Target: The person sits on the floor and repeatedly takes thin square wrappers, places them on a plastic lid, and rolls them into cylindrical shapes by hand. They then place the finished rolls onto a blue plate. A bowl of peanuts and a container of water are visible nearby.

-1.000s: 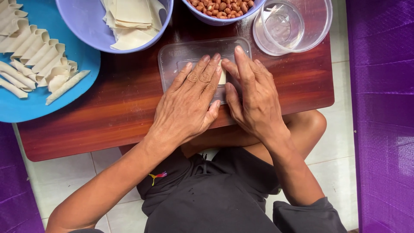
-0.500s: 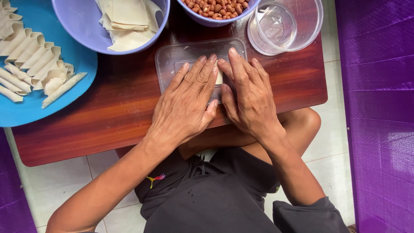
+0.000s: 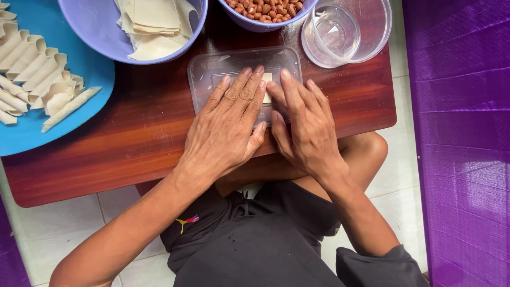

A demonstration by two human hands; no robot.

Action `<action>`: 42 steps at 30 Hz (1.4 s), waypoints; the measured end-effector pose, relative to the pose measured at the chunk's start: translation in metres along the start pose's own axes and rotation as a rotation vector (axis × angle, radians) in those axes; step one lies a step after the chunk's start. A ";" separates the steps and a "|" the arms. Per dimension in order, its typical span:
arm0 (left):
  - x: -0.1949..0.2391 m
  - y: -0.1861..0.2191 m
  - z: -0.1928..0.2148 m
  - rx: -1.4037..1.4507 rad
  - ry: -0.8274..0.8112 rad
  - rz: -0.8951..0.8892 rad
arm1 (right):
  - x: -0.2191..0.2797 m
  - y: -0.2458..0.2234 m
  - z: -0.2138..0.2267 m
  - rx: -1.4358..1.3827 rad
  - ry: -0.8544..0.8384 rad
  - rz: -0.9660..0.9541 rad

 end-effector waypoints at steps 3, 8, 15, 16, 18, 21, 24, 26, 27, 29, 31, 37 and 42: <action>0.001 -0.001 -0.001 0.005 0.011 0.003 | 0.012 -0.007 0.000 -0.033 0.048 0.017; 0.004 -0.004 -0.005 -0.001 -0.009 -0.002 | 0.012 -0.005 0.001 -0.068 0.107 0.005; 0.023 -0.018 0.006 -0.092 -0.111 0.026 | 0.013 -0.003 -0.001 -0.092 0.119 -0.029; 0.025 -0.019 0.007 -0.095 -0.114 0.027 | 0.013 -0.003 -0.001 -0.096 0.121 -0.030; 0.028 -0.022 0.009 -0.112 -0.091 0.046 | 0.013 -0.003 -0.001 -0.093 0.123 -0.027; 0.028 -0.017 0.004 -0.054 -0.112 0.055 | 0.014 -0.001 -0.002 -0.092 0.126 -0.024; 0.026 -0.019 0.004 -0.024 -0.129 0.077 | 0.013 -0.003 -0.001 -0.093 0.129 -0.024; 0.028 -0.020 0.007 -0.016 -0.135 0.080 | 0.013 -0.003 -0.001 -0.103 0.134 -0.027; 0.028 -0.020 0.008 -0.003 -0.140 0.080 | 0.013 -0.003 -0.001 -0.108 0.139 -0.032; 0.034 -0.025 0.010 -0.026 -0.100 0.104 | 0.013 -0.003 -0.001 -0.110 0.143 -0.036; 0.038 -0.027 0.013 -0.044 -0.063 0.124 | 0.013 -0.002 -0.002 -0.110 0.146 -0.044; 0.034 -0.021 0.025 0.040 0.040 0.094 | 0.012 -0.002 0.000 -0.124 0.136 -0.052; 0.003 -0.026 0.021 -0.001 0.040 0.011 | 0.009 -0.004 0.007 -0.241 0.221 -0.124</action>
Point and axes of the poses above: each hand's wrist, its own x-axis away from the middle knuckle, its own z-axis out of the back of the hand, y = z × x, the point moved 6 cm from there along -x, towards the middle knuckle, and after that the axes turned 4 degrees about z, right-handed, at the moved point
